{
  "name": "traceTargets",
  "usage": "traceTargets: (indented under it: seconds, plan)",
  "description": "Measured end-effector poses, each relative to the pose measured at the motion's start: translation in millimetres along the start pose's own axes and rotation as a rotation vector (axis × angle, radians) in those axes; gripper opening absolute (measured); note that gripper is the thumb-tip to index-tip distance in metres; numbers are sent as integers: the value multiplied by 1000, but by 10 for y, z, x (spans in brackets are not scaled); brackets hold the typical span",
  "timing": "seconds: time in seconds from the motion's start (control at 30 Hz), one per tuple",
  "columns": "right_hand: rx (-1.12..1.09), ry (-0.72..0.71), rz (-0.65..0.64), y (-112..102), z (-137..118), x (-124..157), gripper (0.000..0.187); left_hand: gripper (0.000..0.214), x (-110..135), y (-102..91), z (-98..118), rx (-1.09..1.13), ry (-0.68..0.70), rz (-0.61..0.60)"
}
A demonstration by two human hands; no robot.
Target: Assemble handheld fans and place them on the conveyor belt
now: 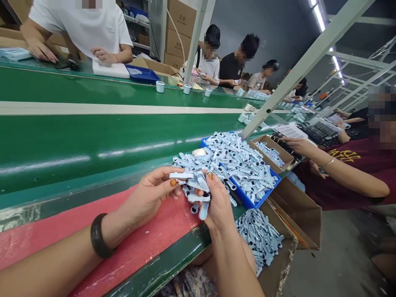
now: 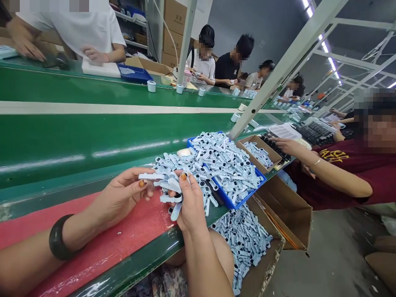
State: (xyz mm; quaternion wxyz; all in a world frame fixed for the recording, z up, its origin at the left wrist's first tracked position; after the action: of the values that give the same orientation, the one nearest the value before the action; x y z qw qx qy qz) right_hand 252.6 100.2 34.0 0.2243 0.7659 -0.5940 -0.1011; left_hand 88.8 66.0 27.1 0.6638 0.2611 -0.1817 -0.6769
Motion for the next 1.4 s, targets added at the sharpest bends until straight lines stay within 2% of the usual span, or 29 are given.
traceTargets:
  seconds: [0.2,0.33,0.43,0.57,0.73,0.9,1.13,1.27,1.4]
  plan:
    - [-91,-29,64,-47,-26,-32,43,17,-6,-26,-10,4,-3,19]
    - [-78,-72,89,-65,17,-57,40,27,-18,-5,24,20,-92,47]
    - [-89,-79,105,-78,42,-76,40,30,-38,2,53,-15,-95,71]
    - [-104,-92,117,-101,41,-85,40,34,-49,-35,27,-180,-53,114]
    - [-100,-100,124,-118,23,-79,38,34,-23,-41,16,-412,92,46]
    - [-126,-77,117,-97,9,-70,39,29,-10,2,46,-461,168,22]
    - [-153,-47,110,-87,-1,-78,40,36,-23,-56,27,-366,13,51]
    - [-165,-41,96,-97,5,-77,41,40,-25,-64,19,-316,-16,52]
    - [-176,-31,95,-102,11,-71,42,41,-23,-39,40,-358,-44,65]
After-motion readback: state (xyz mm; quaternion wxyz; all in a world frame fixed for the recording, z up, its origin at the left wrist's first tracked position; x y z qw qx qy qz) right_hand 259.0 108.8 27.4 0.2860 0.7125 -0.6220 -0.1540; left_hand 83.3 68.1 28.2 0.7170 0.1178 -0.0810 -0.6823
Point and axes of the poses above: each hand's wrist, its own x-axis away from the middle knuckle, its own y-axis out of the palm, z = x × y, the point moved 1 cm from there along -x, towards the middle knuckle, and after that the axes turned 5 degrees about x, right-handed, at the moved point
